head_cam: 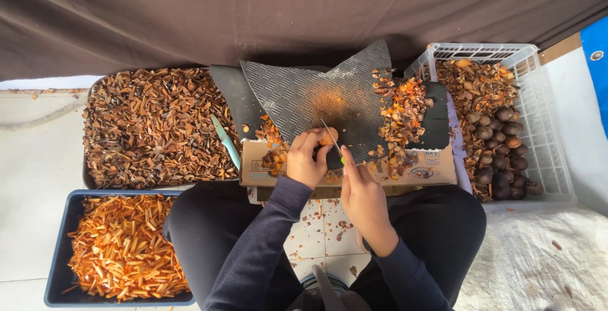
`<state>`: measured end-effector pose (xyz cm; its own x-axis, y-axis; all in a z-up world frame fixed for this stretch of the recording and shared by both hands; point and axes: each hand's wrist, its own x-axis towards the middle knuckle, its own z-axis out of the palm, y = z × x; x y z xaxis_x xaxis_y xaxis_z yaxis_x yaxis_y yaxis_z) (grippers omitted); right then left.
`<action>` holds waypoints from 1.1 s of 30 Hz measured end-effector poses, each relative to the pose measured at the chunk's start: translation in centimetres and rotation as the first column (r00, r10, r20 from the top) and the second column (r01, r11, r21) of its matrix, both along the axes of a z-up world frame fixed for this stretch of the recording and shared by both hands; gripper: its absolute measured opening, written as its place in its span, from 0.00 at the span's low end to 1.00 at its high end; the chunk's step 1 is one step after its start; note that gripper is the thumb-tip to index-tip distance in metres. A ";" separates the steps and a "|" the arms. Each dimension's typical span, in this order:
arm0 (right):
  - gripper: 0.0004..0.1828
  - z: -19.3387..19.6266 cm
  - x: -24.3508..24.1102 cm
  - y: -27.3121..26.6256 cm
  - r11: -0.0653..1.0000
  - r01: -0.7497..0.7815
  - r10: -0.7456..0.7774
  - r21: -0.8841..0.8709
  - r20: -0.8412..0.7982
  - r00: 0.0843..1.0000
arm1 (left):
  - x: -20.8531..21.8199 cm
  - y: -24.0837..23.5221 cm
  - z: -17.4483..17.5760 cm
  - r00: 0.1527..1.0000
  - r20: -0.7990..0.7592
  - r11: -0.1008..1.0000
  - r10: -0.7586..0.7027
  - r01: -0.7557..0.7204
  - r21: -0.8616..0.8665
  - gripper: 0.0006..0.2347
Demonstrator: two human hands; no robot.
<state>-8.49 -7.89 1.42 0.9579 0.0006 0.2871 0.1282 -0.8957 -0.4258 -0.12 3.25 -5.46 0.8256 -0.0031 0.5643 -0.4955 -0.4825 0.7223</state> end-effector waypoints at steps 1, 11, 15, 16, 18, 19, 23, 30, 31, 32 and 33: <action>0.22 0.2 -0.2 0.4 1.000 -0.003 0.003 0.000 0.001 1.000 | 0.1 0.0 -0.2 1.000 0.001 1.000 0.003 -0.003 0.000 0.10; 0.27 1.0 -1.0 1.2 0.988 -0.012 -0.009 -0.155 -0.129 0.992 | 0.5 0.1 -1.5 0.999 -0.036 1.000 -0.013 0.013 0.007 0.09; 0.24 -0.3 -0.4 0.9 0.995 0.002 -0.013 -0.103 -0.110 0.994 | 1.0 0.3 -2.5 0.998 -0.052 0.999 -0.036 0.037 0.023 0.08; 0.24 -0.2 -0.2 0.8 0.995 0.003 -0.015 -0.102 -0.113 0.994 | 1.1 0.4 -2.4 0.998 -0.054 0.999 -0.038 0.039 0.023 0.08; 0.22 -0.1 0.3 0.7 0.997 0.021 -0.010 0.079 -0.137 0.991 | 1.3 0.6 -2.1 0.993 -0.071 0.995 -0.094 0.095 0.010 0.08; 0.22 -0.1 0.6 0.6 0.997 0.022 -0.011 0.080 -0.137 0.990 | 1.5 0.6 -2.3 0.993 -0.071 0.995 -0.094 0.095 0.012 0.08; 0.21 -0.3 1.2 0.2 0.976 0.036 0.002 0.215 -0.174 0.985 | 1.6 0.8 -2.7 0.989 -0.098 0.994 -0.108 0.110 0.023 0.07; 0.23 1.4 2.4 0.9 0.985 0.072 -0.021 0.154 -0.308 0.951 | 2.1 0.7 -2.6 0.984 -0.135 0.990 -0.116 0.126 0.064 0.08; 0.23 1.5 2.7 1.0 0.986 0.076 -0.026 0.151 -0.311 0.950 | 2.2 0.8 -2.6 0.983 -0.137 0.990 -0.121 0.131 0.060 0.08; 0.23 1.7 3.0 1.1 0.985 0.072 -0.017 0.154 -0.331 0.944 | 2.3 0.7 -2.6 0.984 -0.143 0.989 -0.110 0.123 0.080 0.08; 0.23 1.9 3.2 1.2 0.985 0.068 -0.008 0.158 -0.351 0.937 | 2.4 0.7 -2.6 0.984 -0.148 0.988 -0.100 0.115 0.100 0.09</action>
